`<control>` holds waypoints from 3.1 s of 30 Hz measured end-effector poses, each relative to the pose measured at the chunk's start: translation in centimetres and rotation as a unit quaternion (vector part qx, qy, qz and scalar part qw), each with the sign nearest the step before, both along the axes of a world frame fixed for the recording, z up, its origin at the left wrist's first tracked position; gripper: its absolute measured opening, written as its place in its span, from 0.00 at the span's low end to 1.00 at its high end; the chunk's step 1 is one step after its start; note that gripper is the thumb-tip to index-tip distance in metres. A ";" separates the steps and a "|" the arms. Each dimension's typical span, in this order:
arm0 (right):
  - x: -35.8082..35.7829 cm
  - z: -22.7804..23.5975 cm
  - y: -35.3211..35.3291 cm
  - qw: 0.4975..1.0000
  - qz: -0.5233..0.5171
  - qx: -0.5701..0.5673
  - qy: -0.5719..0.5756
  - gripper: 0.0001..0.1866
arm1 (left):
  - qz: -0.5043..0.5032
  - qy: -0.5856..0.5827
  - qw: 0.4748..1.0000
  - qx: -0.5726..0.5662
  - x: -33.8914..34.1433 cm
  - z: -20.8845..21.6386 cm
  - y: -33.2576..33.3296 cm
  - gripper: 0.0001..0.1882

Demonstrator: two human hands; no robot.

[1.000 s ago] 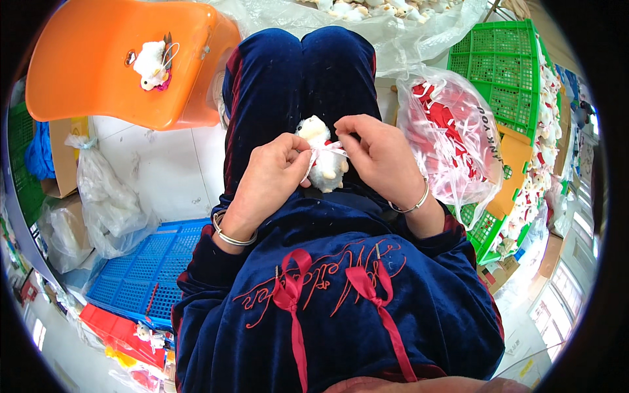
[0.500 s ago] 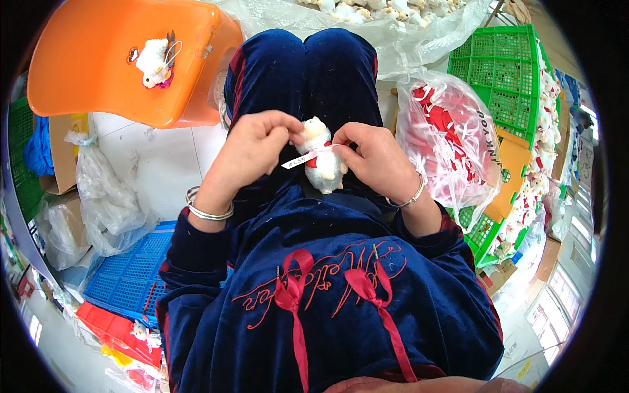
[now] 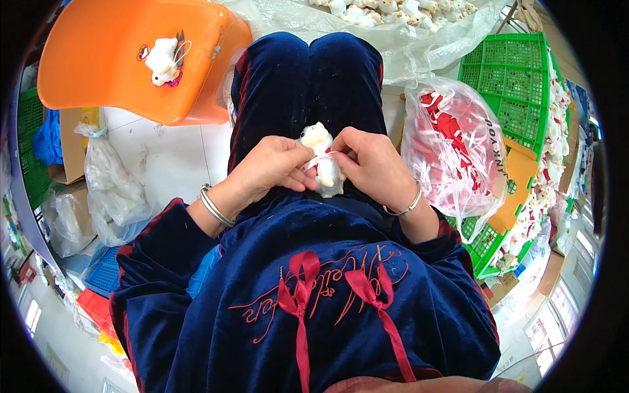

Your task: The person sits on the floor and ties white ribbons around the necks of small white stuffed toys. They pick up each toy, wrap the ribbon, and place the finished toy on an orange stool.

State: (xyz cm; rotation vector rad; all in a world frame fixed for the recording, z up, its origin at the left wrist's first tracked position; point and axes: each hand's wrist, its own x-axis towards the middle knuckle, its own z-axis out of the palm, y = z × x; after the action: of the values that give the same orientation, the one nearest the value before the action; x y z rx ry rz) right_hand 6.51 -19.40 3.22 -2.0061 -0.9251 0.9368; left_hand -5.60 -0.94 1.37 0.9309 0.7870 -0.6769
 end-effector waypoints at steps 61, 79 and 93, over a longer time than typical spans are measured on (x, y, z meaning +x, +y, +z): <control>-1.5 -3.2 -2.1 0.934 -0.185 0.036 0.304 0.13 | 0.152 -0.145 0.958 0.195 -2.9 -1.6 -6.1 0.10; -1.6 -3.4 -2.1 0.942 -0.173 0.015 0.287 0.10 | 0.158 -0.103 0.971 0.145 -3.8 -1.3 -6.0 0.08; -1.7 -3.7 -1.9 0.934 -0.175 0.018 0.312 0.07 | 0.123 -0.171 0.969 0.126 -5.0 -2.1 -6.0 0.08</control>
State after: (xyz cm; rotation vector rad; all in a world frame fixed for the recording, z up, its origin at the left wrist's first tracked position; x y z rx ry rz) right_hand 4.85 -21.33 -0.47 -1.6020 -0.2207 1.2253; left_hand -10.62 -6.98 -0.69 1.1216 0.6726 -0.1921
